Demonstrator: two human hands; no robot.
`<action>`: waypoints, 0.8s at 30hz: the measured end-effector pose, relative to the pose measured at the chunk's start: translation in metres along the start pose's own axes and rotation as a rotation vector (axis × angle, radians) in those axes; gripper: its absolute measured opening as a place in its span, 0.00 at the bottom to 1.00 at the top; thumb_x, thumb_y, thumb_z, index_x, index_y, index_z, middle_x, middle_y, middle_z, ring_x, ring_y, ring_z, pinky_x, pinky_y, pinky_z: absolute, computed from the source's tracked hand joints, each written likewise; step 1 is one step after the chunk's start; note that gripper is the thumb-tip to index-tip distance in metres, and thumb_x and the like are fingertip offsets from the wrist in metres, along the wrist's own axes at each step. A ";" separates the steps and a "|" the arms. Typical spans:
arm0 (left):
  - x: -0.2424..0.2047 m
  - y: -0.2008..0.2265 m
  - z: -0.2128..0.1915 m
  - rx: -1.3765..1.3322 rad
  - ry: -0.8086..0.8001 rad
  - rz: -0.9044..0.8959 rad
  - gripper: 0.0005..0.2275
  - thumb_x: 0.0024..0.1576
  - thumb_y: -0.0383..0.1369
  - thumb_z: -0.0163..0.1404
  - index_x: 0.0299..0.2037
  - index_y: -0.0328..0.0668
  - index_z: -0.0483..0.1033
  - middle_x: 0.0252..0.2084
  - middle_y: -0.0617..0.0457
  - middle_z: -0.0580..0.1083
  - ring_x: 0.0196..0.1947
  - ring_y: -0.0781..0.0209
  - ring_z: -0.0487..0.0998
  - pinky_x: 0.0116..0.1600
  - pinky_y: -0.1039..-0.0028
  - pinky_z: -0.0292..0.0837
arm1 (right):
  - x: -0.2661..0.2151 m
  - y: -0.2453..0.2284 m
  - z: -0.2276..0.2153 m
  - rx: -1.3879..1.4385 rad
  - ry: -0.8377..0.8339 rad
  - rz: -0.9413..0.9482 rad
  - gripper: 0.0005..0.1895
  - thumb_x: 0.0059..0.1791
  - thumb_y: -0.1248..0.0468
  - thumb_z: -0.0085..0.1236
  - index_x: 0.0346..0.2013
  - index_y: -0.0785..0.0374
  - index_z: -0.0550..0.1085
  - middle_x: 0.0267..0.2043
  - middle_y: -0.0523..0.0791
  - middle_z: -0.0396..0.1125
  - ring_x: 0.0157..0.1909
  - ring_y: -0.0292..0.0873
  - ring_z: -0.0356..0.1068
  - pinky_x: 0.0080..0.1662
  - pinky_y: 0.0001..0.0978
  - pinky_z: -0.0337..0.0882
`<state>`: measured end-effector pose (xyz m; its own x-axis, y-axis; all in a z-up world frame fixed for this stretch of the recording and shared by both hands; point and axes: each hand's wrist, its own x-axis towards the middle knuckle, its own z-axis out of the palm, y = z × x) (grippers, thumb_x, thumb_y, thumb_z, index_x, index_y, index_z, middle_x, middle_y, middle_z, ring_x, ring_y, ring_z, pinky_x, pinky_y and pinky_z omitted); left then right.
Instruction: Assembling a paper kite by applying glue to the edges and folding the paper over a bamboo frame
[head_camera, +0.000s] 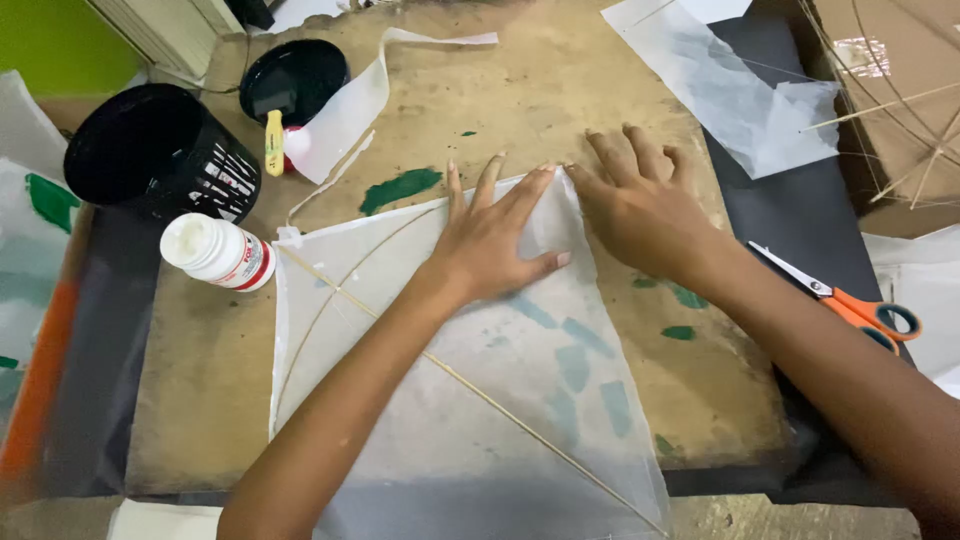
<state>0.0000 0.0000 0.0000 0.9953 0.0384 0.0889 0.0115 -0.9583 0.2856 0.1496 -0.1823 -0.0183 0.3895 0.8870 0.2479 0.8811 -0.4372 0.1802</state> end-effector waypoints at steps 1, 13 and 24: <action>0.000 0.000 -0.001 0.000 0.000 0.001 0.41 0.55 0.62 0.45 0.75 0.51 0.49 0.76 0.56 0.59 0.77 0.36 0.46 0.70 0.21 0.29 | 0.002 -0.001 -0.001 -0.001 0.000 0.001 0.28 0.50 0.54 0.56 0.66 0.46 0.66 0.73 0.48 0.55 0.76 0.60 0.48 0.61 0.65 0.57; 0.001 -0.001 -0.002 -0.037 -0.008 -0.011 0.41 0.56 0.63 0.43 0.75 0.51 0.49 0.74 0.53 0.62 0.76 0.34 0.48 0.69 0.21 0.30 | -0.016 -0.015 -0.057 -0.207 -0.372 -0.009 0.22 0.53 0.48 0.46 0.63 0.31 0.70 0.81 0.42 0.46 0.81 0.56 0.41 0.66 0.63 0.51; 0.003 0.004 -0.003 -0.104 -0.050 -0.056 0.38 0.57 0.58 0.43 0.74 0.54 0.45 0.77 0.63 0.55 0.77 0.36 0.40 0.69 0.29 0.16 | -0.061 -0.010 -0.088 0.022 -0.797 -0.128 0.45 0.52 0.61 0.42 0.81 0.45 0.36 0.61 0.45 0.61 0.57 0.56 0.66 0.52 0.49 0.73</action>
<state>0.0031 -0.0030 0.0042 0.9970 0.0741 0.0234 0.0593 -0.9203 0.3867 0.0930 -0.2450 0.0484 0.3517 0.7729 -0.5281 0.9338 -0.3292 0.1401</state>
